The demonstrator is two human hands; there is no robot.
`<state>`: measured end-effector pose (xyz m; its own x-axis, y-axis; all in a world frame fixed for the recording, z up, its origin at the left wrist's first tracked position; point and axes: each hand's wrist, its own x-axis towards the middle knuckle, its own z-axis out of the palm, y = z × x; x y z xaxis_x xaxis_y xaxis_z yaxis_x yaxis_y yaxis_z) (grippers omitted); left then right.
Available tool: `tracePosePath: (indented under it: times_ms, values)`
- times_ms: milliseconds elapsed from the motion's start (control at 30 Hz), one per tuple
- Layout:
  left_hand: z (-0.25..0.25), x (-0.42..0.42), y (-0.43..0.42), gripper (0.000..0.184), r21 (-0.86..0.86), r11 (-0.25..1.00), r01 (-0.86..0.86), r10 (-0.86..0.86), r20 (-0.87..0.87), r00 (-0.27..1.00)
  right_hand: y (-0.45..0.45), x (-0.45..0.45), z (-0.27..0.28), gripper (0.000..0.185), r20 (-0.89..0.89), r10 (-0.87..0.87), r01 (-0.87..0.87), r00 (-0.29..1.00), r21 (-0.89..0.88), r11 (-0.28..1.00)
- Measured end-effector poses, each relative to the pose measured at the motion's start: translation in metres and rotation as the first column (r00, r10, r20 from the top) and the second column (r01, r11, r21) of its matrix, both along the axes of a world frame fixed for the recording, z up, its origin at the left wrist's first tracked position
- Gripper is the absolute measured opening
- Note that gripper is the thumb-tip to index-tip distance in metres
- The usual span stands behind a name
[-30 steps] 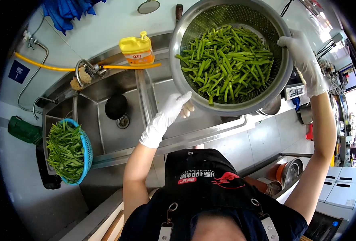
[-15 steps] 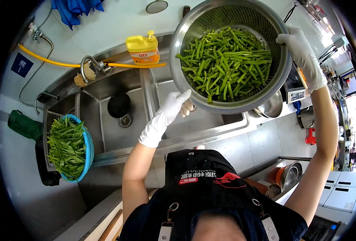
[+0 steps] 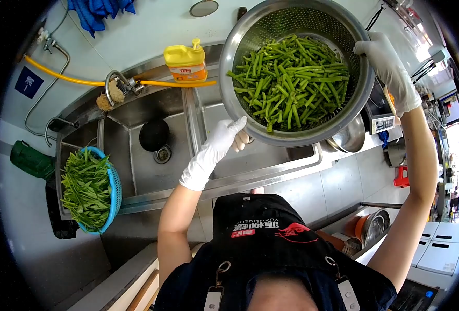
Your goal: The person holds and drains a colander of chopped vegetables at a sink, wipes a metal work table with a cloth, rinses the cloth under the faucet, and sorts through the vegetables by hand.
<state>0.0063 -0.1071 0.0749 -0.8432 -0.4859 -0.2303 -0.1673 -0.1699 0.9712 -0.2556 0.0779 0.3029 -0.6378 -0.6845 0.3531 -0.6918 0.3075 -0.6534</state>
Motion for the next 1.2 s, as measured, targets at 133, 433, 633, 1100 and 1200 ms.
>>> tracePosePath:
  times_ms: [133, 433, 633, 1100, 1200]
  values:
    - [0.002, -0.001, 0.001, 0.054, 0.001, 1.0, 0.003, -0.003, -0.001, 1.0, -0.002, -0.006, -0.002, 0.027, -0.034, 0.014, -0.014, 0.999, -0.005, 1.0]
    - [0.004, -0.001, 0.002, 0.052, 0.002, 1.0, -0.007, 0.007, 0.01, 1.0, -0.001, -0.002, 0.001, 0.029, -0.016, -0.002, 0.002, 1.0, -0.002, 1.0]
    - [0.004, -0.001, 0.002, 0.05, 0.011, 1.0, 0.001, -0.001, 0.011, 1.0, 0.0, 0.004, 0.006, 0.03, 0.01, -0.017, 0.016, 1.0, 0.031, 0.999]
    - [0.011, 0.0, 0.004, 0.05, 0.107, 0.994, -0.033, 0.032, 0.01, 0.999, -0.009, -0.018, 0.005, 0.027, -0.018, -0.009, 0.011, 1.0, 0.082, 0.997]
    - [0.016, 0.001, 0.005, 0.048, 0.176, 0.984, -0.04, 0.038, 0.012, 0.999, -0.016, -0.021, 0.012, 0.025, 0.006, -0.04, 0.038, 0.999, 0.152, 0.988]
